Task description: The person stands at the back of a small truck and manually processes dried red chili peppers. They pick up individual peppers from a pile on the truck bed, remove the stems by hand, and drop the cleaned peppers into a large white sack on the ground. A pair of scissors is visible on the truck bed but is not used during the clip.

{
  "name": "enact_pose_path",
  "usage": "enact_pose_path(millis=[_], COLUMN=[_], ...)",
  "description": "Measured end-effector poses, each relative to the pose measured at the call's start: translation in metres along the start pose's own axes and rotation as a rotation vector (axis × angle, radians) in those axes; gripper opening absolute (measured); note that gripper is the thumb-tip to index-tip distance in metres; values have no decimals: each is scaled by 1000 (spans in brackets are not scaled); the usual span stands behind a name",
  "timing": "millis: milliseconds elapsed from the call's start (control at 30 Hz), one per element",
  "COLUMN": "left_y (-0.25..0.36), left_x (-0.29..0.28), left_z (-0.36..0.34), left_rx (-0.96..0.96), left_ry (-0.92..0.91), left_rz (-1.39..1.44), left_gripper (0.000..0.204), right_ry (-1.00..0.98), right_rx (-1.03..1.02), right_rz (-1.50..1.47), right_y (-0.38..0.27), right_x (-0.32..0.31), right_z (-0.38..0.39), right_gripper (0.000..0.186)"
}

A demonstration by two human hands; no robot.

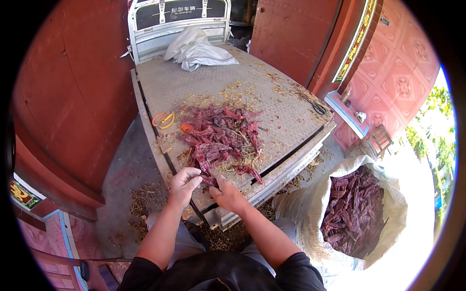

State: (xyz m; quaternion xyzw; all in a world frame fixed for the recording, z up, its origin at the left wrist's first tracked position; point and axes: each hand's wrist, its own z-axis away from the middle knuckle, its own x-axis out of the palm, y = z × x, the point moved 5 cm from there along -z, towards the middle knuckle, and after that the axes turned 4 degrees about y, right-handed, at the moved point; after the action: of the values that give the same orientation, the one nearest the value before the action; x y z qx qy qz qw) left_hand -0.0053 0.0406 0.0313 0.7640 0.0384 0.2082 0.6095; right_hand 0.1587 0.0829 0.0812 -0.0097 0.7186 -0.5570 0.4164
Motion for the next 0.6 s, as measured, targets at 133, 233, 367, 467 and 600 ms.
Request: enact_pose_path(millis=[133, 233, 367, 467, 600], left_y=[1, 1, 21, 17, 11], left_x=[-2, -3, 9, 8, 5], left_z=[0, 0, 1, -1, -1], left_rx=[-8, -21, 89, 181, 84], left_ry=[29, 18, -93, -165, -95], left_rz=[28, 80, -80, -226, -250], left_gripper=[19, 22, 20, 13, 14], right_ry=[-151, -143, -101, -83, -101], right_rx=[-6, -35, -73, -120, -103], right_rz=[-80, -96, -97, -44, 1], right_y=[-2, 0, -9, -12, -10], right_x=[2, 5, 2, 2, 3], right_z=[2, 2, 0, -3, -3], right_gripper=[24, 26, 28, 29, 30])
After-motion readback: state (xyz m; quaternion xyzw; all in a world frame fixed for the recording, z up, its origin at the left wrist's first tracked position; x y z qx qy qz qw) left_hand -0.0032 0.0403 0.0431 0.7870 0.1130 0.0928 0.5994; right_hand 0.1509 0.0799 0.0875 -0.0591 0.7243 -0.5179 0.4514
